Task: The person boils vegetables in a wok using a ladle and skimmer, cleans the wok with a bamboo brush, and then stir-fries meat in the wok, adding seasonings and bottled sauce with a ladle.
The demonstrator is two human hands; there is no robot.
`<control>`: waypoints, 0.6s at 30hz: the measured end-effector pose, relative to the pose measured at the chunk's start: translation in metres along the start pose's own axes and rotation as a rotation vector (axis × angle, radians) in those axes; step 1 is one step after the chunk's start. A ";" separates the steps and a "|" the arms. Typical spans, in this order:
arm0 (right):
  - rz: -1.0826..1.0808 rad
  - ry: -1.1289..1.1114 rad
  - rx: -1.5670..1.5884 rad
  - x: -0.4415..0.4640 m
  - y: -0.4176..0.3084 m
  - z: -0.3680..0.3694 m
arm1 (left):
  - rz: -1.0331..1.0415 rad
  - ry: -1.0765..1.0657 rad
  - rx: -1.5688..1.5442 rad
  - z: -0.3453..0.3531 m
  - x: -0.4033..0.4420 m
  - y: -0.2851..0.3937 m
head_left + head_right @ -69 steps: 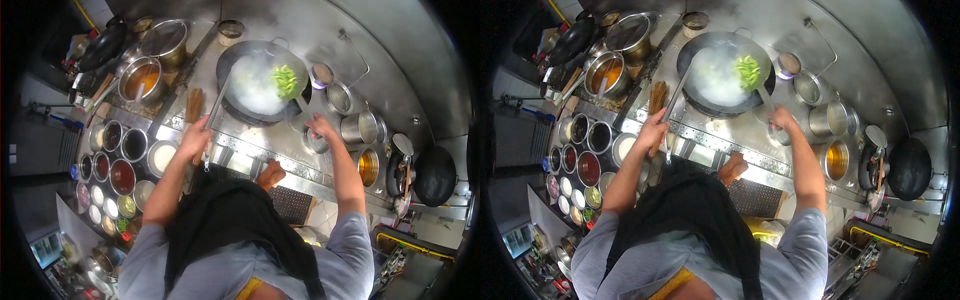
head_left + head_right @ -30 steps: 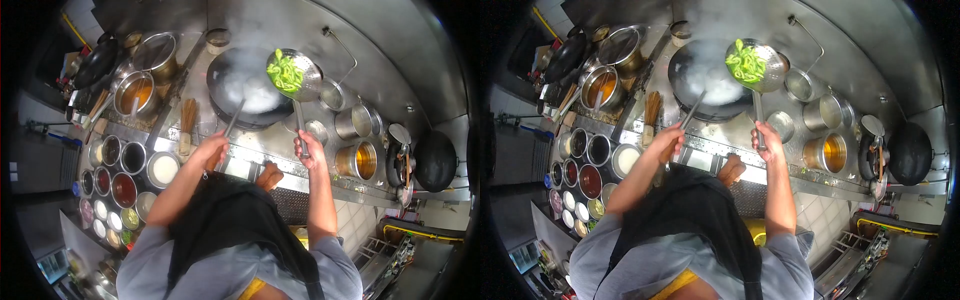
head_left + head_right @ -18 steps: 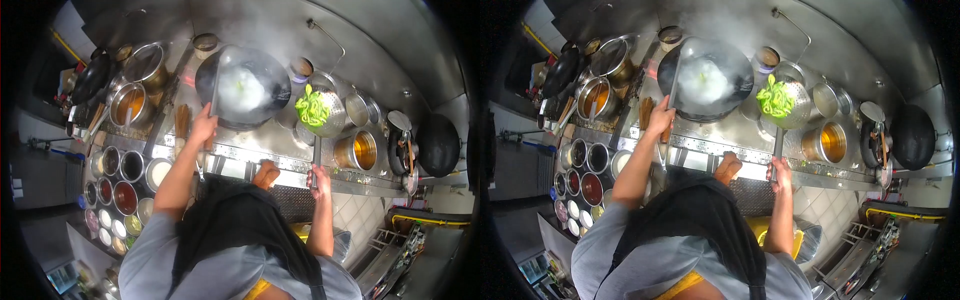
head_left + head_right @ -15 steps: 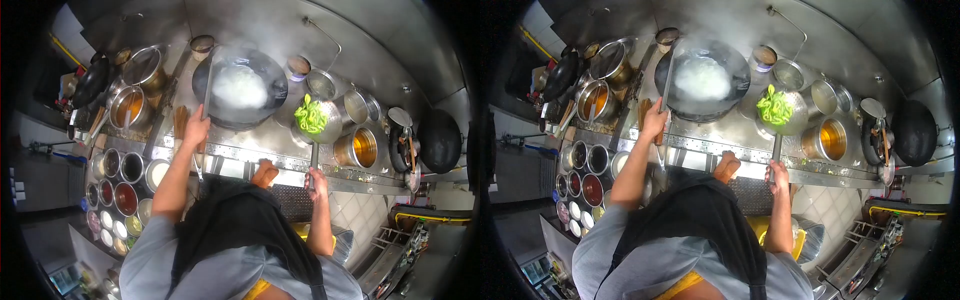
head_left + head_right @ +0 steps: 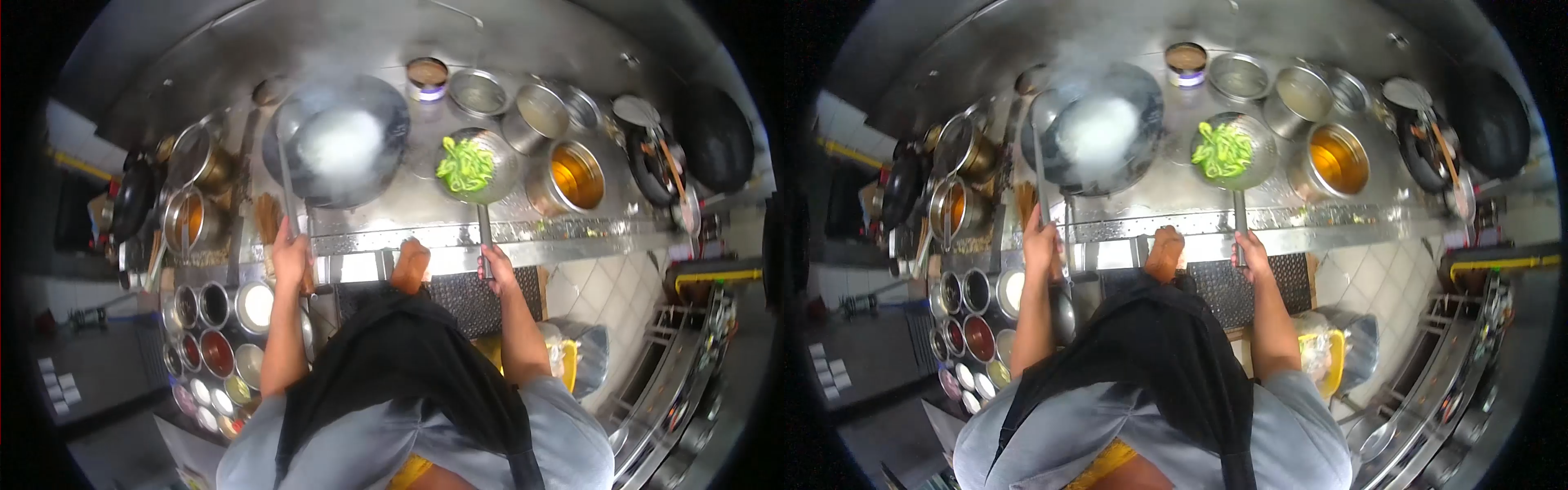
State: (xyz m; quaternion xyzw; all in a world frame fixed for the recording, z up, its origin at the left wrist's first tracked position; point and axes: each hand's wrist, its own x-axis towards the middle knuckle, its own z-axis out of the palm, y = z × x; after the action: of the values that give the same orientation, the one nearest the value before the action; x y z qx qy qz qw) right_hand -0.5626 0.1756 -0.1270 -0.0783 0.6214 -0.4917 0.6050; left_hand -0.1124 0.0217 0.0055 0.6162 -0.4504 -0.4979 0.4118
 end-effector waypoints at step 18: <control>-0.193 1.412 0.707 -0.326 0.375 0.012 | 0.130 -0.274 -0.247 0.075 0.007 0.079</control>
State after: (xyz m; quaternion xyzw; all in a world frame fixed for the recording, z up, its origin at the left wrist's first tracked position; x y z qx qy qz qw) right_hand -0.2823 0.5843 -0.1689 0.3951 0.6554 -0.6436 0.0120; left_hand -0.1975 -0.0092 0.0668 0.4569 -0.4767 -0.6010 0.4504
